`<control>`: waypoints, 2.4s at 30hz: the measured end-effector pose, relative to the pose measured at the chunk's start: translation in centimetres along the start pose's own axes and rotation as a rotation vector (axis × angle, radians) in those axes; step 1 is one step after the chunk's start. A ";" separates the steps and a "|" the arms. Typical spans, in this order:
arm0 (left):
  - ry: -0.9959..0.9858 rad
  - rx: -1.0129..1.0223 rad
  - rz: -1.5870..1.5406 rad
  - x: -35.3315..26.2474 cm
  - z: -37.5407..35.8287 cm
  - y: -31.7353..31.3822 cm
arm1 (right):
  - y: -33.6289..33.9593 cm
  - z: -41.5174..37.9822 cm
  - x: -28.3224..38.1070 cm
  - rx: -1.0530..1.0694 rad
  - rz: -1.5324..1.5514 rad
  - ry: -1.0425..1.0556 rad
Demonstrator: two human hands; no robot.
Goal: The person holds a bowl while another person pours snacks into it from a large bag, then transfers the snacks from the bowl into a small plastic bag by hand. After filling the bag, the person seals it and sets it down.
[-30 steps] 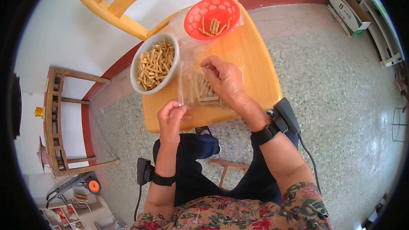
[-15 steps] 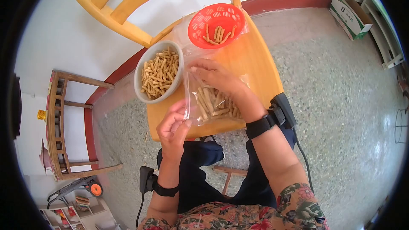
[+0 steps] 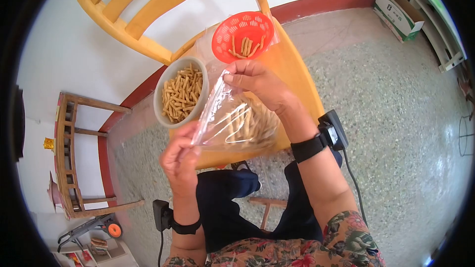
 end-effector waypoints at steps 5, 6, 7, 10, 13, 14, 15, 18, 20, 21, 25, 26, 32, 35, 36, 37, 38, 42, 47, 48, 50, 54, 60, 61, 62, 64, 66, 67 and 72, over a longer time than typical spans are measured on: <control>0.013 -0.170 -0.058 0.3 1.1 1.6 | 0.3 -0.7 1.5 -0.039 -0.043 0.137; 0.014 -0.174 -0.054 0.5 1.2 1.8 | 0.2 -0.7 1.4 -0.044 -0.032 0.125; 0.011 -0.183 -0.041 1.0 1.0 2.2 | 0.1 -0.7 1.3 -0.040 -0.029 0.121; 0.078 -0.229 -0.078 1.7 0.6 3.0 | 0.1 -0.8 1.1 -0.083 -0.055 0.156; 0.172 -0.265 -0.141 2.1 0.9 3.1 | 0.0 -0.8 1.1 -0.091 -0.056 0.157; 0.200 -0.271 -0.151 2.2 1.1 3.0 | -0.1 -0.9 1.1 -0.101 -0.040 0.151; 0.202 -0.272 -0.151 2.4 1.2 3.0 | -0.1 -0.9 1.1 -0.111 -0.024 0.145; 0.120 -0.238 -0.067 2.4 2.1 2.8 | 0.1 -0.8 0.6 -0.131 -0.021 0.147; 0.160 -0.217 0.012 2.2 2.6 2.5 | 0.0 -0.9 0.7 -0.121 -0.007 0.150; 0.161 -0.219 0.013 2.2 2.8 2.5 | -0.1 -0.9 0.8 -0.111 0.006 0.156; 0.182 -0.166 0.120 2.7 3.0 2.1 | -0.1 -1.0 0.9 -0.112 0.016 0.149; 0.181 -0.185 0.117 2.8 2.9 2.2 | 0.0 -0.9 0.8 -0.110 0.012 0.152; 0.203 -0.192 0.060 2.8 2.7 2.1 | -0.1 -1.0 0.8 -0.094 0.036 0.160; 0.205 -0.198 0.008 3.1 2.6 2.3 | -0.1 -1.1 1.0 -0.087 0.047 0.161; 0.206 -0.199 0.007 3.1 2.6 2.3 | -0.1 -1.1 1.0 -0.072 0.045 0.157; 0.204 -0.190 -0.014 3.1 2.7 2.2 | -0.1 -1.1 1.0 -0.071 0.045 0.155; 0.202 -0.182 -0.035 3.1 2.7 2.1 | -0.1 -1.1 1.1 -0.068 0.032 0.168; 0.212 -0.200 -0.047 3.5 2.5 2.3 | -0.1 -1.0 1.0 -0.046 0.036 0.186; 0.213 -0.212 -0.037 3.3 2.5 2.2 | -0.2 -1.1 1.1 -0.040 0.040 0.163; 0.213 -0.211 -0.039 3.4 2.5 2.2 | -0.3 -1.1 1.1 -0.025 0.037 0.145; 0.200 -0.201 -0.043 3.5 2.5 2.2 | -0.5 -1.1 1.0 -0.011 0.015 0.142; 0.194 -0.198 -0.062 3.5 2.5 2.0 | -0.5 -1.0 0.6 0.020 -0.013 0.143; 0.156 -0.148 0.007 3.0 3.0 1.8 | -0.5 -1.1 0.7 0.020 0.004 0.132; 0.147 -0.126 0.064 2.7 3.3 1.3 | -0.5 -1.2 0.7 0.020 0.004 0.132; 0.139 -0.103 0.122 2.4 3.6 1.0 | -0.5 -1.2 0.6 0.026 0.003 0.127; 0.143 -0.047 0.172 2.5 4.1 0.7 | -0.5 -1.2 0.7 0.032 0.003 0.123; 0.147 0.008 0.222 2.4 4.6 0.3 | -0.7 -1.2 0.8 0.036 0.019 0.139; 0.141 0.032 0.236 2.3 4.8 0.0 | -0.7 -1.3 0.8 0.035 0.019 0.139; 0.098 0.082 0.258 2.3 5.2 -0.5 | -0.8 -1.4 1.1 0.044 0.007 0.134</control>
Point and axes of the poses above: each hand's wrist, its own z-axis towards the middle knuckle, its own y-axis out of the back of the hand, x = y × z, the point moved 5 cm from there along z, towards the middle knuckle, and after that the axes turned 13 degrees about -z, right-handed, at the moved point
